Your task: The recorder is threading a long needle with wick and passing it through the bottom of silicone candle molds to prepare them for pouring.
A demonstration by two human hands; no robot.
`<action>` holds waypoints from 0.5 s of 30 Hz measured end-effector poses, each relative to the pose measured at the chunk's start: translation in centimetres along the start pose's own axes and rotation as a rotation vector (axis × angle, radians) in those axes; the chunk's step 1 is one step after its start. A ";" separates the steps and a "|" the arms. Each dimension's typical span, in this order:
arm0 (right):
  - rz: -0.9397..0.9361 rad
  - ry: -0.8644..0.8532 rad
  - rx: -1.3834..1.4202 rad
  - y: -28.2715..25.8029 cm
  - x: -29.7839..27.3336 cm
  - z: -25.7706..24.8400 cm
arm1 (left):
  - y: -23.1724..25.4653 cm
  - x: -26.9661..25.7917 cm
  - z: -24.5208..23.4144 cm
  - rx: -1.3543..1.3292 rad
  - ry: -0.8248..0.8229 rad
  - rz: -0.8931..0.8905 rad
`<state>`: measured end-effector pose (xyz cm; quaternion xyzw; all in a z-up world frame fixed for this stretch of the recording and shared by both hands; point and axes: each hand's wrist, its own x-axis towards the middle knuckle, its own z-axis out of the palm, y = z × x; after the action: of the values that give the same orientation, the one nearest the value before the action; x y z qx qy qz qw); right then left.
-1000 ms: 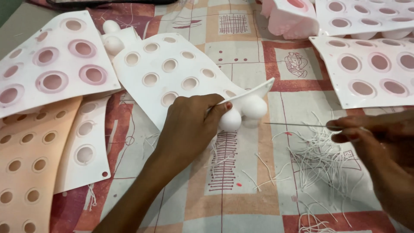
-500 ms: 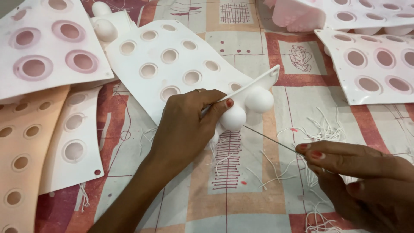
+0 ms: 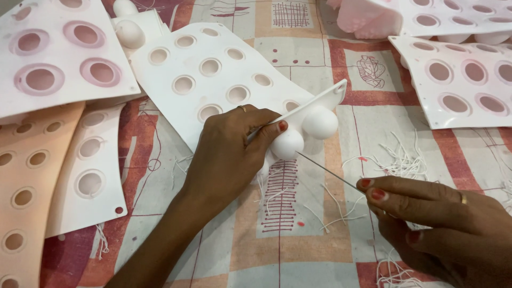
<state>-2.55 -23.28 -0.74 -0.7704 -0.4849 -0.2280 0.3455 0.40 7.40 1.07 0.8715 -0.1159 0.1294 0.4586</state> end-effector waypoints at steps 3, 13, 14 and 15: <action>0.088 -0.313 -0.170 -0.4 0.3 -0.4 | 0.0 0.0 0.0 -0.008 0.000 -0.006; 0.041 -0.198 -0.281 -3.9 4.3 1.3 | -0.2 -0.2 0.4 -0.023 0.025 0.025; -0.047 -0.247 -0.253 -3.4 4.4 1.2 | -0.2 -0.3 0.4 -0.019 0.029 0.023; -0.048 -0.245 -0.255 -3.0 4.8 1.6 | -0.2 -0.3 0.4 -0.018 0.028 0.025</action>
<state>-3.24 -18.38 2.40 -0.8183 -0.5087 -0.2002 0.1777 0.27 7.17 0.58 0.8639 -0.1215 0.1465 0.4663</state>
